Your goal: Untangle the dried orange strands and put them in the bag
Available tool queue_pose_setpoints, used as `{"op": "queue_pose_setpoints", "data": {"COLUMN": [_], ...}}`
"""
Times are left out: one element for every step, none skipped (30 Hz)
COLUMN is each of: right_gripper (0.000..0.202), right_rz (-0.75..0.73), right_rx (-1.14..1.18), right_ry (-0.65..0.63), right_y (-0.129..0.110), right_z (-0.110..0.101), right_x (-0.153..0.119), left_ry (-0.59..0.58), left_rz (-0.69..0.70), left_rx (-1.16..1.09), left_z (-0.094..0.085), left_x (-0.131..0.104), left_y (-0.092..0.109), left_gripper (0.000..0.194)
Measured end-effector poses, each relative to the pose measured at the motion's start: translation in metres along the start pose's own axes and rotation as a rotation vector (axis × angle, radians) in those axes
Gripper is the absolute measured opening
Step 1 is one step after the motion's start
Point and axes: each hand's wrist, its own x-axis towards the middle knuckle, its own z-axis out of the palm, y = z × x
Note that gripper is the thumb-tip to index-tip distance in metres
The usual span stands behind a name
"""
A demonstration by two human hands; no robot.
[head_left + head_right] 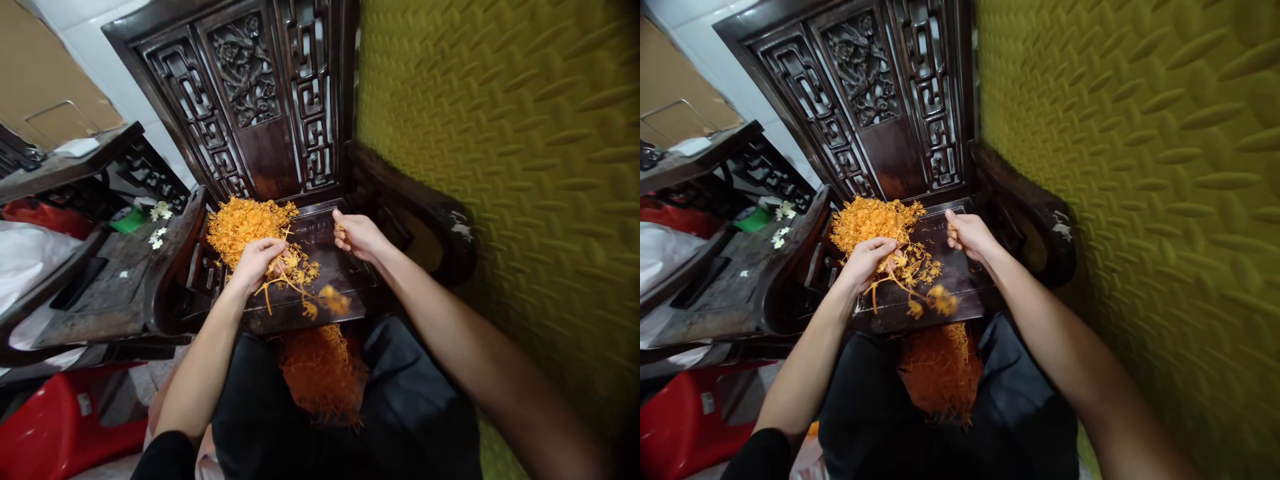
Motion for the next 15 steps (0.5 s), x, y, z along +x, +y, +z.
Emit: {"op": "queue_pose_setpoints", "data": {"right_gripper": [0.057,0.056,0.055,0.054,0.053,0.052,0.051,0.05,0.049,0.049,0.051,0.058,0.065,0.069,0.064], "right_rz": [-0.039,-0.086,-0.132,-0.176,-0.225,-0.281,-0.346,-0.417,-0.49,-0.563,-0.629,-0.685,-0.733,-0.771,-0.802], "right_rx": [0.005,0.005,-0.002,-0.019,-0.052,-0.109,-0.194,-0.314,-0.466,-0.64,-0.817,-0.983,-1.123,-1.229,-1.294], "right_ry": [-0.015,-0.028,-0.044,-0.057,-0.058,-0.044,-0.022,-0.011,-0.023,-0.056,-0.105,-0.156,-0.194,-0.21,-0.208], "right_y": [-0.002,-0.005,-0.009,-0.012,-0.015,-0.017,-0.019,-0.019,-0.019,-0.018,-0.016,-0.014,-0.012,-0.009,-0.007], "right_z": [0.004,0.008,0.013,0.017,0.02,0.024,0.028,0.032,0.037,0.042,0.048,0.054,0.059,0.064,0.068], "right_x": [-0.005,-0.01,-0.014,-0.017,-0.02,-0.023,-0.026,-0.031,-0.036,-0.042,-0.048,-0.053,-0.056,-0.058,-0.057], "left_ry": [0.038,0.054,0.058,0.059,0.06,0.061,0.067,0.074,0.087,0.106,0.132,0.161,0.187,0.206,0.212], "left_rz": [-0.026,-0.05,-0.067,-0.076,-0.078,-0.078,-0.074,-0.07,-0.068,-0.067,-0.067,-0.069,-0.072,-0.072,-0.072], "left_rx": [-0.067,-0.135,-0.204,-0.269,-0.327,-0.377,-0.419,-0.453,-0.481,-0.506,-0.527,-0.547,-0.567,-0.585,-0.6], "left_z": [0.002,0.003,0.005,0.006,0.007,0.009,0.01,0.012,0.014,0.015,0.018,0.02,0.022,0.024,0.025], "left_x": [0.004,0.008,0.01,0.012,0.012,0.012,0.012,0.012,0.011,0.011,0.01,0.009,0.009,0.008,0.008], "left_y": [-0.002,-0.004,-0.004,-0.005,-0.004,-0.003,-0.003,-0.002,-0.001,-0.001,-0.001,-0.001,-0.002,-0.003,-0.003], "left_gripper": [0.022,0.02,0.017,0.014,0.013,0.012,0.011,0.01,0.009,0.009,0.009,0.009,0.009,0.009,0.009]}}
